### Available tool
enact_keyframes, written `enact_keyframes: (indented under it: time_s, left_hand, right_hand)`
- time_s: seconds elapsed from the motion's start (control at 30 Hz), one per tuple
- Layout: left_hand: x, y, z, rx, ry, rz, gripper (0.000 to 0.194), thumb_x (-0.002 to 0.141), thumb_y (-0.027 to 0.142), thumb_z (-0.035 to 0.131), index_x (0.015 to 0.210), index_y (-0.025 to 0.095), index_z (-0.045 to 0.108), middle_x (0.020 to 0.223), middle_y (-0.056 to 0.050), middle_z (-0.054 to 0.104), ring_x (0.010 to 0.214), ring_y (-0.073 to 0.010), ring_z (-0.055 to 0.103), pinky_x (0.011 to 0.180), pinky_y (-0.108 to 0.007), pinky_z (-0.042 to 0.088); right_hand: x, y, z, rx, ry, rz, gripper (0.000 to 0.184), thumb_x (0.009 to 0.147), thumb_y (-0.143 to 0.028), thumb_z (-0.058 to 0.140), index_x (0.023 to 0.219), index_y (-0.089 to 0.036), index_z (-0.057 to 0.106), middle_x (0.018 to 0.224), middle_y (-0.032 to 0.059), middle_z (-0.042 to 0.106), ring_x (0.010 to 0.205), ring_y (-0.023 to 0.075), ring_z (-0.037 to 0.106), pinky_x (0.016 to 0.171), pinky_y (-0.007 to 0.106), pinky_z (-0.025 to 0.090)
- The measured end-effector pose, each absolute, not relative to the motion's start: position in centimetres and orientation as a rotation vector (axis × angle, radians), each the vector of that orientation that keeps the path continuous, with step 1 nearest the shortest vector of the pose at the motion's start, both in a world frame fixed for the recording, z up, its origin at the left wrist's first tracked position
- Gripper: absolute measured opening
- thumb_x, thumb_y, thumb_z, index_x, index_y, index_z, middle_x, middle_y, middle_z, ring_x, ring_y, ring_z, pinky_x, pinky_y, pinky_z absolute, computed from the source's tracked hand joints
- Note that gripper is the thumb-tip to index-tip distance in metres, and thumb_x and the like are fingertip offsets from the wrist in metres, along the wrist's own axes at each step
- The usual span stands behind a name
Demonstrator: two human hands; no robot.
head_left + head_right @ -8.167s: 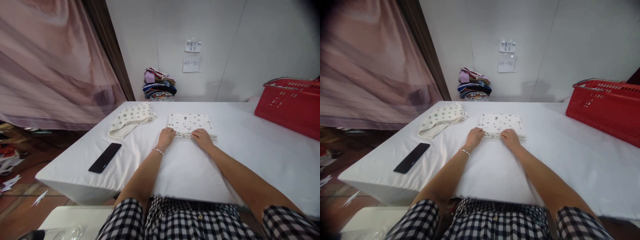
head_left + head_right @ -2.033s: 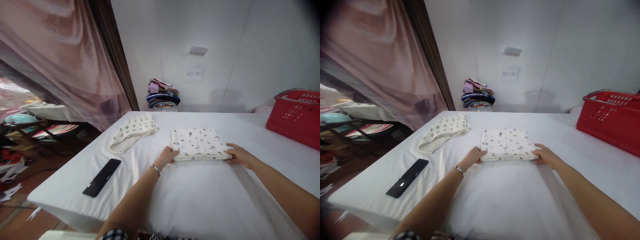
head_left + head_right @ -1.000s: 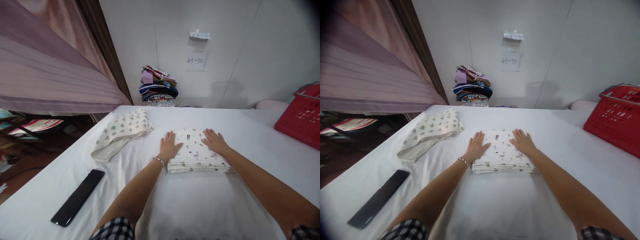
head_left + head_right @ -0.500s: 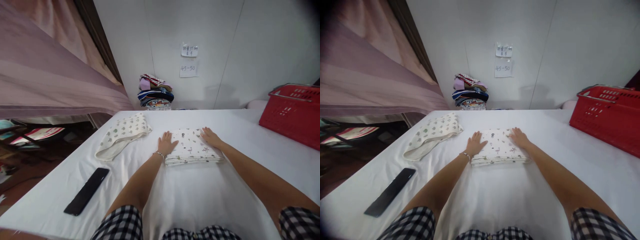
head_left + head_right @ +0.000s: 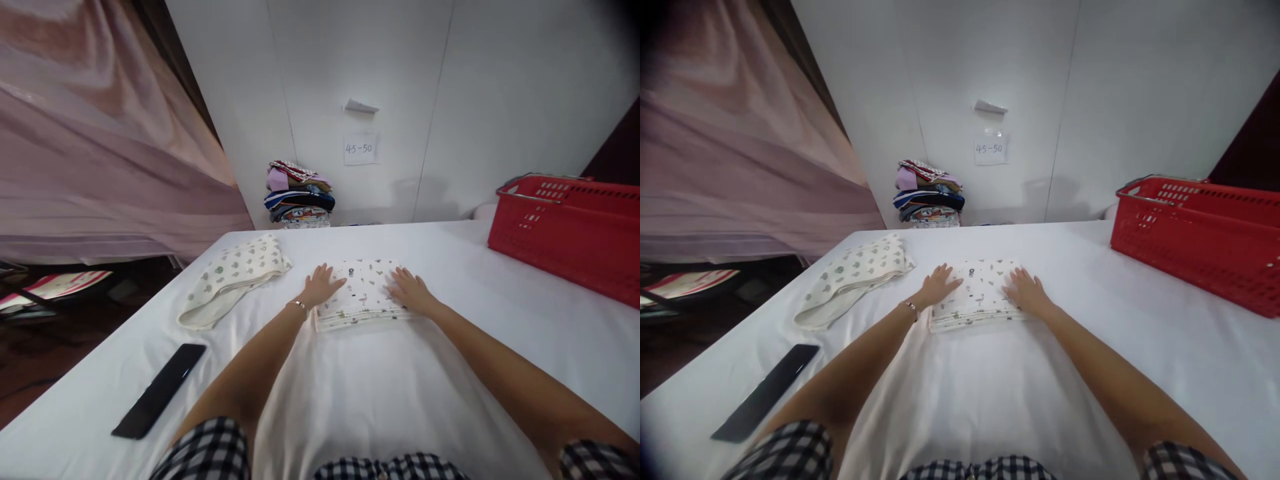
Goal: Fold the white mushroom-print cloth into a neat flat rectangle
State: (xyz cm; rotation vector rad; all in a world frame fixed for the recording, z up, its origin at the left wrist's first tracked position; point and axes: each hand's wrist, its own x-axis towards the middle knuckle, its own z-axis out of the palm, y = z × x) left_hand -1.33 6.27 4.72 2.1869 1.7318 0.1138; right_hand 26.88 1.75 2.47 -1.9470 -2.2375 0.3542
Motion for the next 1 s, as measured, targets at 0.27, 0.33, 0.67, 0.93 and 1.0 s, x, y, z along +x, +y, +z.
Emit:
enact_keyframes:
  time_s: [0.27, 0.33, 0.67, 0.93, 1.0]
  left_hand:
    - [-1.6, 0.2, 1.6, 2.34, 1.675, 0.248, 0.068, 0.089, 0.064, 0.028, 0.144, 0.026, 0.029, 0.155, -0.004, 0.019, 0.143, -0.0235, 0.007, 0.114, -0.05, 0.006]
    - [-1.6, 0.2, 1.7, 2.323, 1.664, 0.249, 0.068, 0.088, 0.064, 0.031, 0.144, 0.026, 0.03, 0.155, -0.004, 0.018, 0.143, -0.0235, 0.006, 0.114, -0.05, 0.004]
    - [-3.3, 6.3, 3.4, 2.103, 1.776, 0.542, 0.063, 0.087, 0.053, 0.046, 0.14, 0.022, 0.036, 0.151, -0.009, 0.029, 0.141, -0.0255, 0.02, 0.114, -0.045, 0.014]
    - [-5.1, 12.8, 2.8, 1.576, 1.89, 0.601, 0.072, 0.075, 0.045, 0.063, 0.136, 0.014, 0.039, 0.135, -0.019, 0.05, 0.123, -0.0301, 0.048, 0.1, -0.04, 0.037]
    - [-5.3, 14.1, 2.6, 1.546, 1.861, 0.624, 0.072, 0.071, 0.041, 0.068, 0.132, 0.012, 0.043, 0.131, -0.021, 0.053, 0.119, -0.0304, 0.052, 0.095, -0.039, 0.041]
  right_hand:
    - [25.6, -1.4, 0.2, -1.728, -2.426, 0.265, 0.062, 0.092, -0.056, 0.024, 0.143, -0.022, 0.035, 0.153, 0.0058, 0.023, 0.142, 0.0245, 0.014, 0.114, 0.048, 0.01]
    - [25.6, -1.4, 0.1, -1.73, -2.408, 0.308, 0.063, 0.092, -0.057, 0.026, 0.143, -0.022, 0.035, 0.153, 0.0051, 0.023, 0.142, 0.024, 0.013, 0.115, 0.047, 0.008]
    - [29.5, 5.3, 2.4, -1.841, -1.698, 0.712, 0.056, 0.084, -0.04, 0.052, 0.137, -0.02, 0.048, 0.144, 0.0079, 0.042, 0.129, 0.0286, 0.042, 0.107, 0.041, 0.034]
    - [31.1, 12.1, 1.7, -1.873, -1.329, 1.048, 0.082, 0.069, -0.028, 0.072, 0.142, -0.017, 0.037, 0.127, 0.0152, 0.057, 0.099, 0.0239, 0.061, 0.078, 0.033, 0.051]
    - [31.0, 12.9, 1.8, -1.865, -1.286, 1.101, 0.087, 0.064, -0.029, 0.077, 0.141, -0.018, 0.039, 0.123, 0.0141, 0.06, 0.096, 0.0231, 0.062, 0.075, 0.031, 0.051]
